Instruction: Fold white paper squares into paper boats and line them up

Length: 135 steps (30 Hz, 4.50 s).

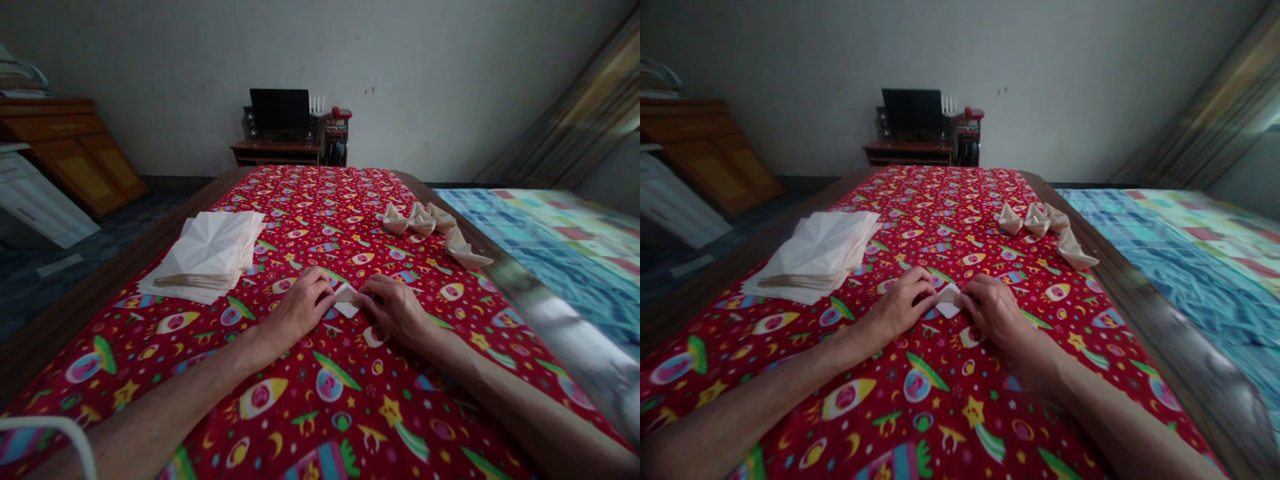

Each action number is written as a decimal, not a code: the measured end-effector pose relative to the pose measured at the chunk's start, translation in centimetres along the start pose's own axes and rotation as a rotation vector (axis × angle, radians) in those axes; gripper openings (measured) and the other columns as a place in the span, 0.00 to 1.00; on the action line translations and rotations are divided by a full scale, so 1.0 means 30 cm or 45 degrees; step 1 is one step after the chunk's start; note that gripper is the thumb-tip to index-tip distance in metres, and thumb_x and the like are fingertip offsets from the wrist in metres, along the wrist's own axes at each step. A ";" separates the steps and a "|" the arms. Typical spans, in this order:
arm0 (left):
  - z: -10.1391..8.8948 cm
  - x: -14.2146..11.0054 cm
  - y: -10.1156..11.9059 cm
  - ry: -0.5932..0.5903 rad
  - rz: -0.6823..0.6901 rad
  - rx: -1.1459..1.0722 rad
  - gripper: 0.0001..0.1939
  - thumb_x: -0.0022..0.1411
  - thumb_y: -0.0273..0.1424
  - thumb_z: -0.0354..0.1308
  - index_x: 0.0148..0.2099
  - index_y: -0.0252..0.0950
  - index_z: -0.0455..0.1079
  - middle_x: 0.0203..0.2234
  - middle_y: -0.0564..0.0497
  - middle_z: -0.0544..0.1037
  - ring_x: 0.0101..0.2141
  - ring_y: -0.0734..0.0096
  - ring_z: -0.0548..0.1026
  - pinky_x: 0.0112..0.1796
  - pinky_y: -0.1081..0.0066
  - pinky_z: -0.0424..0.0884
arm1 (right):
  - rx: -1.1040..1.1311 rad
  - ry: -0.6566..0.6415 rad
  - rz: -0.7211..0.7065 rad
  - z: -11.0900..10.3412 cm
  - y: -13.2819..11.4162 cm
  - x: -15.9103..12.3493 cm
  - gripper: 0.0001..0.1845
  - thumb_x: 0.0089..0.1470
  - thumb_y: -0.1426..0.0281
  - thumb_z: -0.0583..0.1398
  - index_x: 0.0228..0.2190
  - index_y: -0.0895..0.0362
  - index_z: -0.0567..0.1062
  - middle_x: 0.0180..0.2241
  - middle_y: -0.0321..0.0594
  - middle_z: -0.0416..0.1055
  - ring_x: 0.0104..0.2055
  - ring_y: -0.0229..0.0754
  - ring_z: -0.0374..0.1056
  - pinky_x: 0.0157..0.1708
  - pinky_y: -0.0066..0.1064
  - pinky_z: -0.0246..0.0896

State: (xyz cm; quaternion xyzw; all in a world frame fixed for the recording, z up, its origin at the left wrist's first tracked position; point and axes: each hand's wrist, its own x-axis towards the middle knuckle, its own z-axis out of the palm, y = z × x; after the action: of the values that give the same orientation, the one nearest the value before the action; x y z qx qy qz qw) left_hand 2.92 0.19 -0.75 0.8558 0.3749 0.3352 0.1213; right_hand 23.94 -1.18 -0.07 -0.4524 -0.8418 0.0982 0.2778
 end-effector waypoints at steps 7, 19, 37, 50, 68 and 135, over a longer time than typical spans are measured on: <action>0.010 0.010 -0.007 -0.050 -0.096 0.093 0.08 0.61 0.28 0.55 0.29 0.34 0.66 0.32 0.50 0.67 0.38 0.66 0.67 0.41 0.66 0.67 | -0.286 0.011 -0.063 0.010 -0.007 -0.004 0.14 0.61 0.66 0.51 0.26 0.57 0.68 0.26 0.39 0.65 0.27 0.36 0.60 0.28 0.28 0.52; 0.006 0.037 0.003 -0.102 -0.201 0.051 0.14 0.59 0.34 0.58 0.25 0.35 0.64 0.28 0.53 0.65 0.31 0.71 0.67 0.34 0.71 0.65 | -0.269 -0.070 0.093 0.006 -0.008 0.030 0.17 0.59 0.59 0.54 0.26 0.58 0.69 0.25 0.37 0.67 0.25 0.34 0.58 0.27 0.27 0.47; -0.032 -0.018 0.037 -0.072 -0.168 0.342 0.15 0.64 0.42 0.50 0.33 0.35 0.64 0.33 0.49 0.68 0.37 0.64 0.68 0.39 0.65 0.67 | 0.200 0.031 0.328 -0.005 -0.019 -0.008 0.06 0.52 0.68 0.59 0.27 0.57 0.71 0.22 0.33 0.69 0.24 0.34 0.62 0.25 0.24 0.52; -0.035 0.000 0.096 0.141 0.052 0.251 0.04 0.62 0.23 0.52 0.38 0.36 0.65 0.31 0.52 0.72 0.34 0.70 0.71 0.36 0.72 0.67 | 0.380 -0.031 0.362 0.033 -0.139 0.023 0.14 0.52 0.67 0.55 0.18 0.59 0.66 0.17 0.31 0.60 0.20 0.30 0.54 0.20 0.23 0.44; -0.065 -0.023 0.038 -0.186 0.110 0.372 0.04 0.62 0.28 0.55 0.36 0.38 0.71 0.32 0.53 0.75 0.36 0.68 0.72 0.38 0.69 0.65 | -0.124 -0.092 -0.203 0.013 -0.070 -0.013 0.10 0.58 0.72 0.54 0.28 0.58 0.74 0.28 0.41 0.69 0.30 0.37 0.62 0.29 0.26 0.53; -0.081 0.017 -0.024 -0.178 -0.290 0.110 0.15 0.65 0.39 0.49 0.33 0.36 0.71 0.29 0.52 0.73 0.31 0.71 0.70 0.31 0.73 0.61 | -0.181 -0.007 -0.004 0.045 -0.072 -0.002 0.09 0.57 0.68 0.56 0.27 0.58 0.69 0.26 0.37 0.67 0.27 0.35 0.61 0.26 0.25 0.47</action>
State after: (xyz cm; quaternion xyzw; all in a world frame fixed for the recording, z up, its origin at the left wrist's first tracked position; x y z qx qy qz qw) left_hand 1.14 0.95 0.99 0.8333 0.4743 0.2426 0.1474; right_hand 21.70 -2.35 -0.31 -0.4695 -0.8480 0.0390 0.2429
